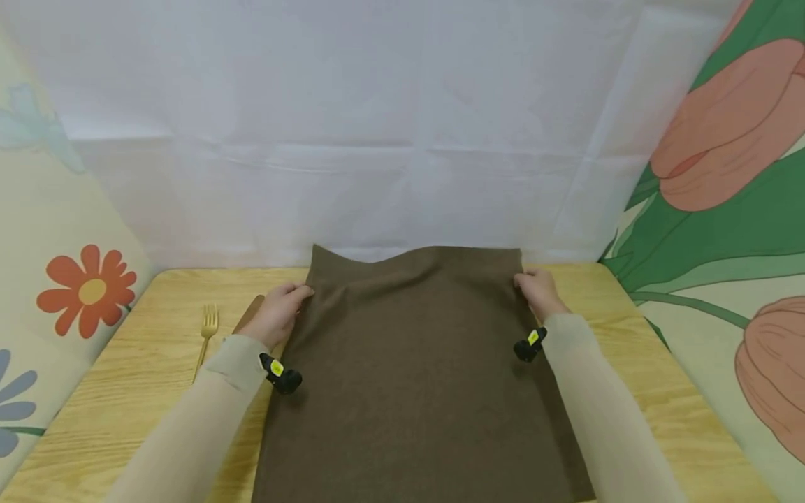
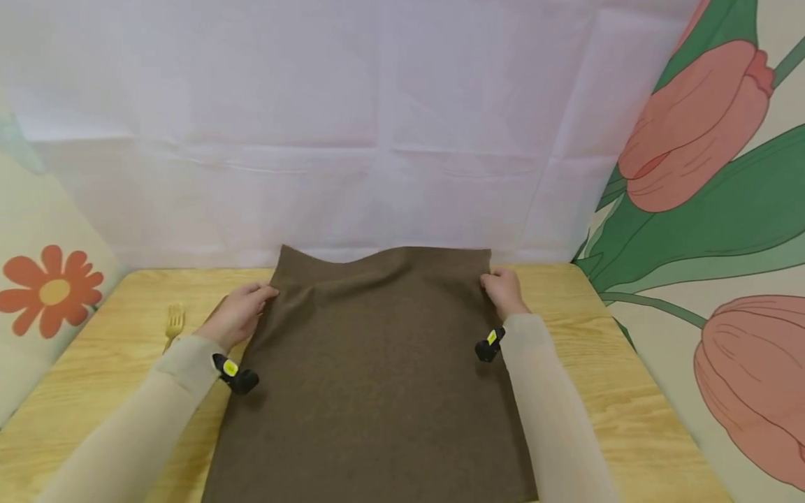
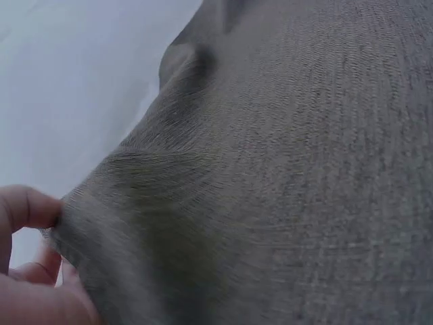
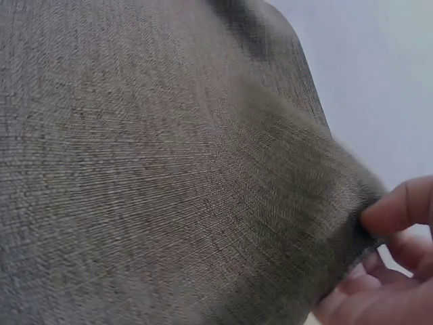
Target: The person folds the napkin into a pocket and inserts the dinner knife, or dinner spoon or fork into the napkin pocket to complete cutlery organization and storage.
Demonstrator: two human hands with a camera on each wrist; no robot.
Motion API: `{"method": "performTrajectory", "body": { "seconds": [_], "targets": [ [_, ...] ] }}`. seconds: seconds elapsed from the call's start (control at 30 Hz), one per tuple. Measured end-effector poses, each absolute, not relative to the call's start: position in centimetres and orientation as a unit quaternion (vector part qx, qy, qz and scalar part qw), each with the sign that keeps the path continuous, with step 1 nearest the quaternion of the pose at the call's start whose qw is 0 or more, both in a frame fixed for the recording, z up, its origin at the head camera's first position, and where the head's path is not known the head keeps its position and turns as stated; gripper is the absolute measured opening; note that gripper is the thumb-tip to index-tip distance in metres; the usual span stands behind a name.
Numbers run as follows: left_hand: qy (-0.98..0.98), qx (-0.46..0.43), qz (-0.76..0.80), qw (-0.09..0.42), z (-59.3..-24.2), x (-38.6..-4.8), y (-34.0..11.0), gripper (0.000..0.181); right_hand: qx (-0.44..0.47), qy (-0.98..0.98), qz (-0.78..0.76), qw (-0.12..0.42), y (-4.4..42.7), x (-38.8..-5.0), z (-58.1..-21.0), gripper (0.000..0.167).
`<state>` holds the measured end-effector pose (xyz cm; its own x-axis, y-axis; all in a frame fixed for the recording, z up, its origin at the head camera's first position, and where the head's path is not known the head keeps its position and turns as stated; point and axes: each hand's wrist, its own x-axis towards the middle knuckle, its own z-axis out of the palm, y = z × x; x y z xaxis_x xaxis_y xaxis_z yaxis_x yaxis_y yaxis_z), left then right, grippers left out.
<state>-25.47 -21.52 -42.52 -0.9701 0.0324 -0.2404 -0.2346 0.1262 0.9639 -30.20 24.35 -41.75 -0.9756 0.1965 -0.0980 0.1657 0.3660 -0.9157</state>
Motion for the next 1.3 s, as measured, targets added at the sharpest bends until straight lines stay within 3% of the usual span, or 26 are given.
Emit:
{"method": "performTrajectory", "body": {
  "seconds": [0.07,0.13,0.2,0.27,0.3,0.37,0.47,0.5,0.6,0.67,0.87,1.03,1.23,1.3],
  "targets": [
    [0.737,-0.068,0.664,0.101,-42.3,-25.6,-21.6,0.018,-0.110,-0.823,0.557,0.035,24.2,-30.2,-41.4,0.008],
    [0.720,-0.066,0.683,0.106,-42.1,-25.7,-21.6,0.015,-0.107,-0.818,0.564,0.036,24.2,-30.2,-41.2,0.008],
    [0.693,-0.062,0.709,0.119,-41.9,-25.7,-21.6,0.034,-0.100,-0.811,0.575,0.030,24.2,-30.2,-40.9,0.017],
    [0.663,-0.050,0.734,0.141,-41.7,-25.8,-21.6,0.066,-0.091,-0.808,0.582,0.016,24.2,-30.3,-40.6,0.013],
    [0.649,-0.040,0.744,0.155,-41.5,-25.8,-21.5,0.065,-0.086,-0.806,0.585,0.009,24.2,-30.3,-40.5,0.011],
    [0.632,-0.027,0.754,0.177,-41.3,-25.8,-21.4,0.056,-0.079,-0.792,0.606,-0.009,24.1,-30.3,-40.2,0.013],
    [0.625,-0.014,0.754,0.204,-40.9,-25.8,-21.3,0.018,-0.076,-0.769,0.634,-0.042,23.8,-30.3,-39.8,0.005],
    [0.631,-0.015,0.748,0.205,-40.8,-25.8,-21.3,0.013,-0.073,-0.762,0.641,-0.051,23.7,-30.2,-39.7,0.017],
    [0.669,-0.027,0.714,0.203,-40.4,-25.6,-21.2,0.047,-0.058,-0.754,0.651,-0.058,23.6,-30.1,-39.4,0.058],
    [0.695,-0.037,0.693,0.190,-40.2,-25.5,-21.2,0.059,-0.053,-0.759,0.648,-0.037,23.7,-30.0,-39.3,0.069],
    [0.671,-0.026,0.730,0.131,-39.9,-25.5,-21.5,0.040,-0.059,-0.807,0.585,0.059,24.4,-29.7,-39.1,0.053],
    [0.649,-0.018,0.755,0.090,-39.5,-25.7,-22.2,0.059,-0.034,-0.824,0.560,0.076,25.5,-29.5,-38.8,0.045],
    [0.662,0.009,0.749,0.039,-38.6,-25.7,-23.1,0.025,-0.004,-0.832,0.547,0.092,26.3,-29.4,-37.8,0.037],
    [0.702,0.019,0.711,0.028,-38.1,-25.4,-23.2,0.028,0.004,-0.835,0.543,0.090,26.5,-29.5,-37.5,0.035]
  ]
}}
